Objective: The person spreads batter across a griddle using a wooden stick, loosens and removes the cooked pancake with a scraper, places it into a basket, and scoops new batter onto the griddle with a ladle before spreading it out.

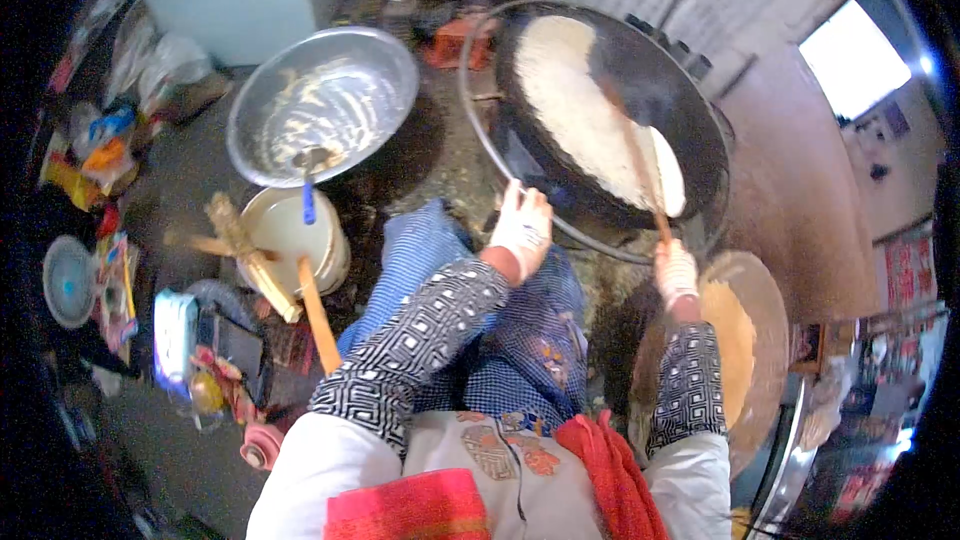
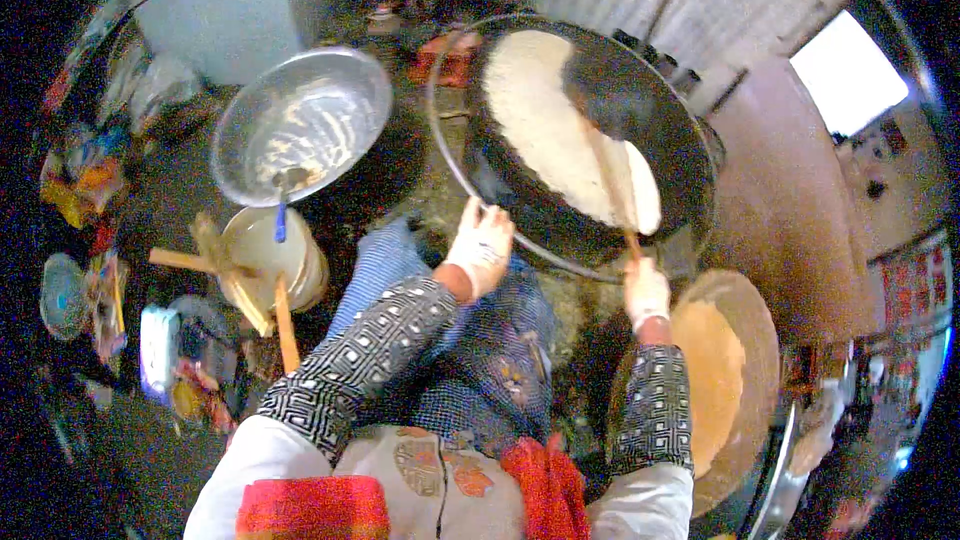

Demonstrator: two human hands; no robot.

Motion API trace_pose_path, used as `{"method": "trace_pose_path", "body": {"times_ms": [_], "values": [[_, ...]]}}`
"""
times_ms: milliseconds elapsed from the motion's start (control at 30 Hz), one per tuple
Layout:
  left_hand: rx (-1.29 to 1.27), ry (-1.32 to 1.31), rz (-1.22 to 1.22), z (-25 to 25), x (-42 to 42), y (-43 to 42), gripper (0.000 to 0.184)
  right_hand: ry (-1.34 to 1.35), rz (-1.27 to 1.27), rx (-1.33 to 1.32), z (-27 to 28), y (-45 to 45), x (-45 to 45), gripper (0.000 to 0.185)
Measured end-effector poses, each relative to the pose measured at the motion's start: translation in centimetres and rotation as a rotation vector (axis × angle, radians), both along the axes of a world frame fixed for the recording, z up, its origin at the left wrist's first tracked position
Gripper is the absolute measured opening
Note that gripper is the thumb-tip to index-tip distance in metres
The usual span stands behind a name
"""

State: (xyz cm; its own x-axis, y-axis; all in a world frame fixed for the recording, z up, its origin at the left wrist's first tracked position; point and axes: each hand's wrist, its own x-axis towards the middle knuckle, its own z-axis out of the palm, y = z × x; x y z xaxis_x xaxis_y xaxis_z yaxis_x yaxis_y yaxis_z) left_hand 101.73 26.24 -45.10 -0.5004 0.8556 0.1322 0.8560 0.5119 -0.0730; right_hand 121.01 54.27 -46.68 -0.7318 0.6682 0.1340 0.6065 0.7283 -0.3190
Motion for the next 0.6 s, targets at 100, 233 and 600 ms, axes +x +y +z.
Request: {"method": "trace_pose_path", "body": {"times_ms": [100,233,600], "values": [[0.073,0.111,-0.039,-1.0,-1.0,-0.3,0.037,-0.164,-0.116,0.199,-2.4,0.9,0.4,0.030],[0.433,0.242,-0.146,-1.4,-2.7,0.7,0.023,-0.168,-0.090,0.065,-0.4,2.9,-0.5,0.025],[-0.116,-0.059,0.058,1.0,-3.6,-0.4,0.066,0.031,-0.131,-0.031,3.0,0.5,-0.5,0.031]]}}
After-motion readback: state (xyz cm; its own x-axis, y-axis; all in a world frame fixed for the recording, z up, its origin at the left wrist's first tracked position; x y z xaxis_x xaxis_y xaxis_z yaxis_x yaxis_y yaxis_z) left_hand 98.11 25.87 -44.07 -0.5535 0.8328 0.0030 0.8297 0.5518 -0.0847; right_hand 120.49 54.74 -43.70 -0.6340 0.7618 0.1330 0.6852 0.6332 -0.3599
